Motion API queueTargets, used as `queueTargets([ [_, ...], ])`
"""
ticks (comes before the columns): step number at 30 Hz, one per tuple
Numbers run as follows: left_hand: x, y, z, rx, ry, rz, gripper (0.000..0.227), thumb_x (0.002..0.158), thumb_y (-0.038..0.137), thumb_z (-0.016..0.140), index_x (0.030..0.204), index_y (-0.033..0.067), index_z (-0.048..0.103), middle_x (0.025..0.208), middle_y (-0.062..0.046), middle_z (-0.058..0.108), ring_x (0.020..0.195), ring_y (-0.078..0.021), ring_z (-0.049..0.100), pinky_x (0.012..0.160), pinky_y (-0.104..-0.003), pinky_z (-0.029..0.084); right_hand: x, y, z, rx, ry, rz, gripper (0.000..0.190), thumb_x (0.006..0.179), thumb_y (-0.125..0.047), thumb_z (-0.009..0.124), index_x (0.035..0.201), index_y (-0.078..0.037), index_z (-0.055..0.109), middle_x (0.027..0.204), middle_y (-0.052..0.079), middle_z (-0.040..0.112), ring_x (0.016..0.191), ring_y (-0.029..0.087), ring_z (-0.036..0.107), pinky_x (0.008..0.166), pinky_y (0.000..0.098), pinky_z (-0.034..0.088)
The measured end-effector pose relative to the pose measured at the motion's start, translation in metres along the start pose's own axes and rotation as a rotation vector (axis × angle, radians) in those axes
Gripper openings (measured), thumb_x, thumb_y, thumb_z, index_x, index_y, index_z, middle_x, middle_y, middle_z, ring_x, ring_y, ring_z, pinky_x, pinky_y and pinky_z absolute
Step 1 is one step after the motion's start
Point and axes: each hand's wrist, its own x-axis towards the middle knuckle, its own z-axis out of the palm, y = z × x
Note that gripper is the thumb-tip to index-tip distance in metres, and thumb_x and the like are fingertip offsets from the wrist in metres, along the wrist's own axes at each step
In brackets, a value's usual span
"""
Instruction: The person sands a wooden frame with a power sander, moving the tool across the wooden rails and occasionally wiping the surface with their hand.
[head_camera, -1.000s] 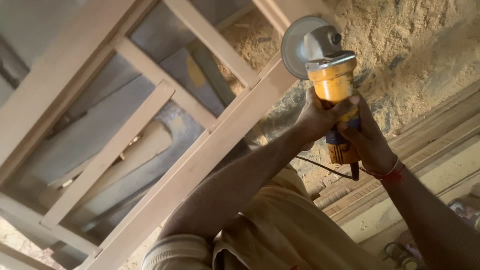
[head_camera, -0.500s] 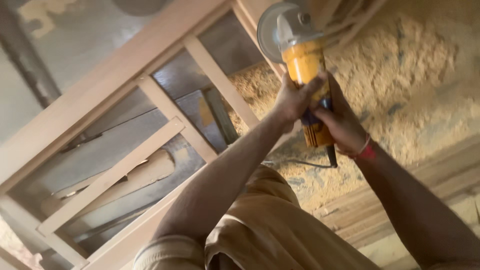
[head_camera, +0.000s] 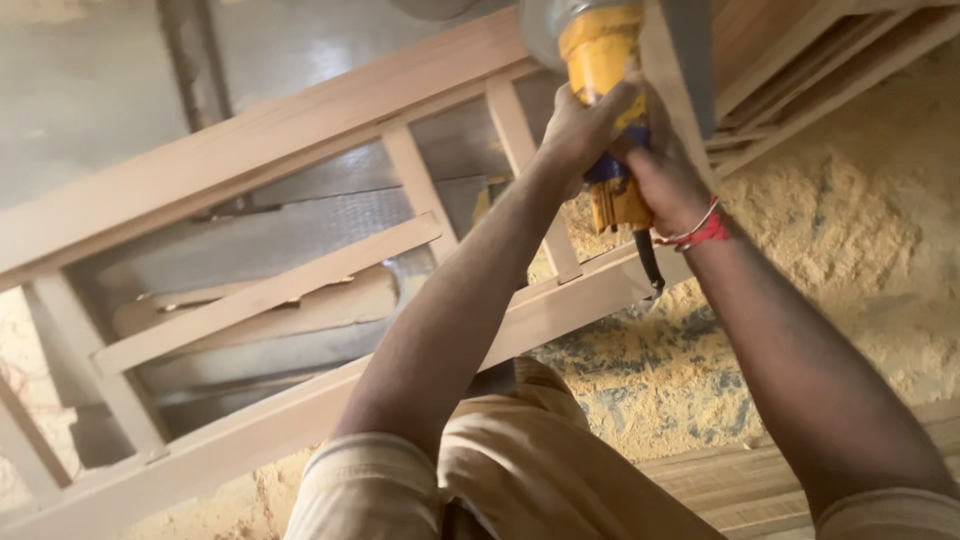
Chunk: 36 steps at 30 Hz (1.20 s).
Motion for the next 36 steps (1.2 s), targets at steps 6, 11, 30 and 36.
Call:
queueTargets([
  [6, -0.079, -0.013, -0.105, -0.217, 0.066, 0.199, 0.072, 0.088, 0.044, 0.074, 0.136, -0.0021, 0.048, 0.113, -0.017, 0.067, 0.095, -0.0208, 0.069, 0.076, -0.035, 0.062, -0.018, 0.012, 0.11, -0.059, -0.188, -0.074, 0.075, 0.101, -0.02, 0.067, 0.164, -0.013, 0.027, 0.141, 0.01, 0.055, 0.126, 0.019, 0.059, 0.101, 0.0329, 0.054],
  [11, -0.15, -0.008, -0.206, -0.346, 0.168, 0.197, 0.069, 0.087, 0.041, 0.074, 0.136, 0.0033, 0.042, 0.112, -0.013, 0.063, 0.094, -0.0195, 0.067, 0.075, -0.037, 0.061, -0.028, 0.021, 0.22, -0.115, -0.319, -0.095, 0.075, 0.099, -0.018, 0.066, 0.162, -0.015, 0.025, 0.142, 0.007, 0.052, 0.129, 0.018, 0.056, 0.104, 0.0329, 0.052],
  [30, -0.36, -0.017, -0.606, -0.586, 0.465, 0.509, 0.049, 0.087, 0.036, 0.074, 0.118, 0.0002, 0.059, 0.097, -0.012, 0.069, 0.082, -0.0224, 0.072, 0.068, -0.037, 0.063, -0.058, 0.048, 0.667, -0.23, -0.688, 0.024, 0.056, 0.101, -0.02, 0.065, 0.15, -0.009, 0.04, 0.123, 0.008, 0.06, 0.11, 0.019, 0.065, 0.089, 0.033, 0.059],
  [36, -0.391, -0.014, -0.699, -0.594, 0.491, 0.596, 0.054, 0.088, 0.039, 0.074, 0.12, -0.0022, 0.058, 0.098, -0.015, 0.07, 0.082, -0.0233, 0.074, 0.07, -0.039, 0.066, -0.053, 0.046, 0.767, -0.304, -0.797, -0.032, 0.066, 0.097, -0.024, 0.065, 0.151, -0.011, 0.031, 0.127, 0.011, 0.059, 0.108, 0.021, 0.07, 0.086, 0.0334, 0.066],
])
